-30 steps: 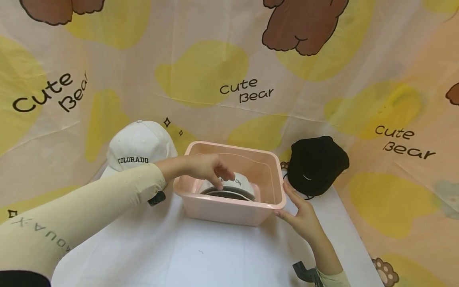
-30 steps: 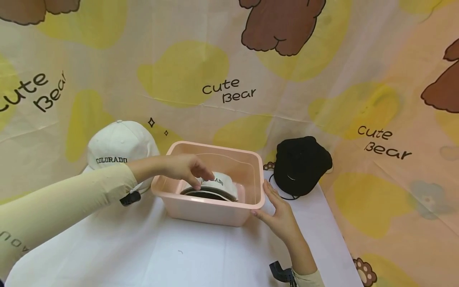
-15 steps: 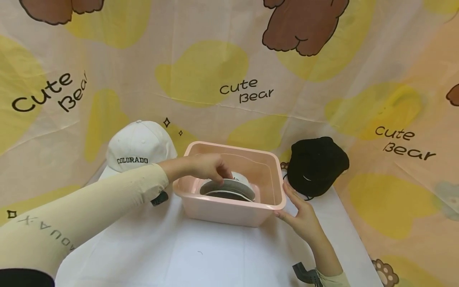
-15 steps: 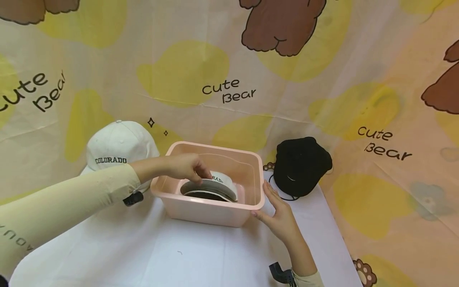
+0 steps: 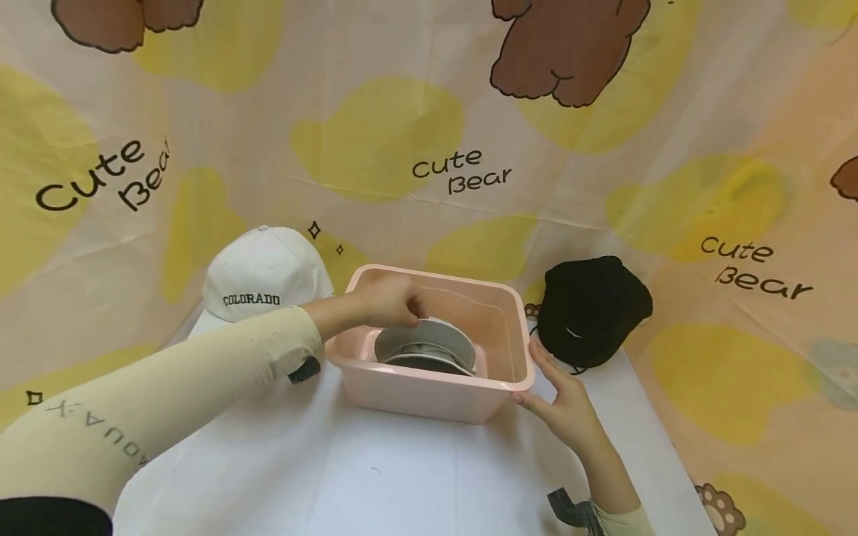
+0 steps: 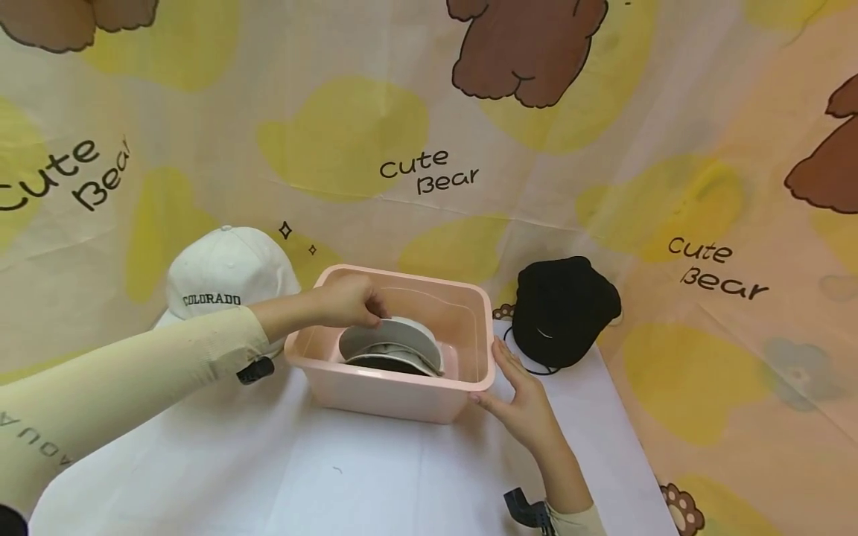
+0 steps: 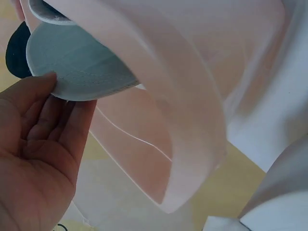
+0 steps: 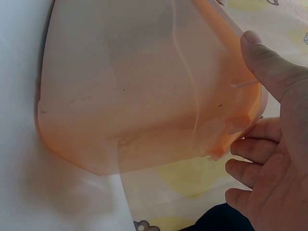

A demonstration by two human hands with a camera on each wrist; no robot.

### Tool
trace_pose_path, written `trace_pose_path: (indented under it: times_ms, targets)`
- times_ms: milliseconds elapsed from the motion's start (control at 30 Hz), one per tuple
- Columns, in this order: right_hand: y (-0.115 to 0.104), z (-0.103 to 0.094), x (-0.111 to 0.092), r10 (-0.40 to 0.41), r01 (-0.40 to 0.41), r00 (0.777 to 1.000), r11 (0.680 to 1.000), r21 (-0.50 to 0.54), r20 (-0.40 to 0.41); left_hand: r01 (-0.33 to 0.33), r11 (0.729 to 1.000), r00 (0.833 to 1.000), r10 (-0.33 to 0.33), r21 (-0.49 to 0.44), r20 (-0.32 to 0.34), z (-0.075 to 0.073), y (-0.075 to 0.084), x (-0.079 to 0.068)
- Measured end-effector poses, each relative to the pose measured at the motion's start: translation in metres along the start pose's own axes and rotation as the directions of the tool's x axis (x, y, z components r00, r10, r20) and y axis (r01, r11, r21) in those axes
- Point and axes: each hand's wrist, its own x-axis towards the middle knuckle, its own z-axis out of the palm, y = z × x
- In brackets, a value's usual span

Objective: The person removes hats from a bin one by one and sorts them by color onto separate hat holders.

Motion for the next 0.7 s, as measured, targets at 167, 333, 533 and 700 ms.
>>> trace_pose_path:
  times_ms: [167,333,533,700]
  targets:
    - [0.0,0.0,0.0,-0.006,0.006,1.0,1.0,-0.016,0.001,0.023,0.999,0.998,-0.02,0.042,-0.066,-0.006,-0.004,-0.003]
    - [0.0,0.0,0.002,-0.004,0.004,1.0,1.0,-0.023,0.007,-0.022,0.998,0.992,0.015,-0.055,-0.124,-0.019,-0.01,-0.005]
    - [0.0,-0.001,0.0,-0.003,0.003,1.0,1.0,-0.017,-0.003,-0.025,0.994,0.981,0.004,-0.107,-0.195,-0.036,-0.013,-0.011]
    - [0.001,0.0,-0.002,-0.007,0.006,1.0,1.0,-0.019,-0.004,0.019,0.987,0.977,-0.053,-0.162,-0.209,-0.045,-0.016,-0.019]
